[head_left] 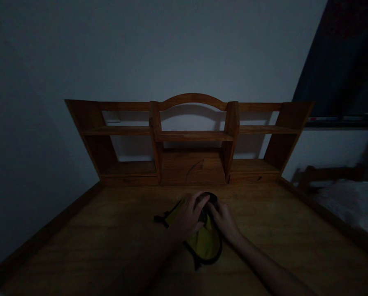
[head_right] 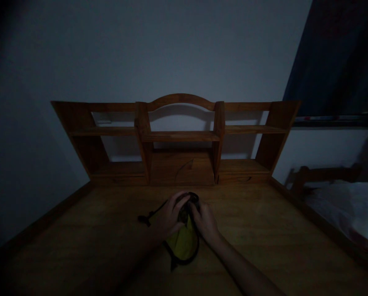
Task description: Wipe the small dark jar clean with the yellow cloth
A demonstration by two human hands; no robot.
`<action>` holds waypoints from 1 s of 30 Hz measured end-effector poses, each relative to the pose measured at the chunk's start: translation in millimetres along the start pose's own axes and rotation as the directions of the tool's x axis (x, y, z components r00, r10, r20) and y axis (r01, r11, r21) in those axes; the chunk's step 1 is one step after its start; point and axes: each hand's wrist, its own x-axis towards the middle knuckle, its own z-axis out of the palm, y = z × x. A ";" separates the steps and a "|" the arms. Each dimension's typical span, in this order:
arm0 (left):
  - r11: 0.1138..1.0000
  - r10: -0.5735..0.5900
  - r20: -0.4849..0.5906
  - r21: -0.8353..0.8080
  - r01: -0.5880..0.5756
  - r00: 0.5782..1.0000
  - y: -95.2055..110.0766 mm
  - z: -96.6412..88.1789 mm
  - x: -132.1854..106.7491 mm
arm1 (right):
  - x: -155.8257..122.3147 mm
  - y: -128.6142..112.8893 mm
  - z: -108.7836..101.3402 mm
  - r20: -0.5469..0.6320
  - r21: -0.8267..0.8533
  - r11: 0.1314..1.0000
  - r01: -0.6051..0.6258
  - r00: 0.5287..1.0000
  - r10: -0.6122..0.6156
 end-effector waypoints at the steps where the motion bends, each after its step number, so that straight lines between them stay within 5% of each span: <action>1: 1.000 0.005 0.001 -0.009 -0.005 1.000 1.4 -0.8 0.5 | -0.2 -1.0 -2.0 -0.002 -0.022 1.000 0.011 1.000 -0.011; 9: 0.999 0.027 0.031 -0.032 -0.026 0.999 11.9 -7.7 5.0 | 5.5 -3.5 -21.9 0.025 -0.251 0.962 0.108 0.994 -0.105; 30: 0.998 -0.065 0.077 0.012 0.064 0.995 -0.4 -4.0 2.7 | 8.1 1.9 -13.8 -0.006 -0.290 0.957 0.023 1.000 -0.026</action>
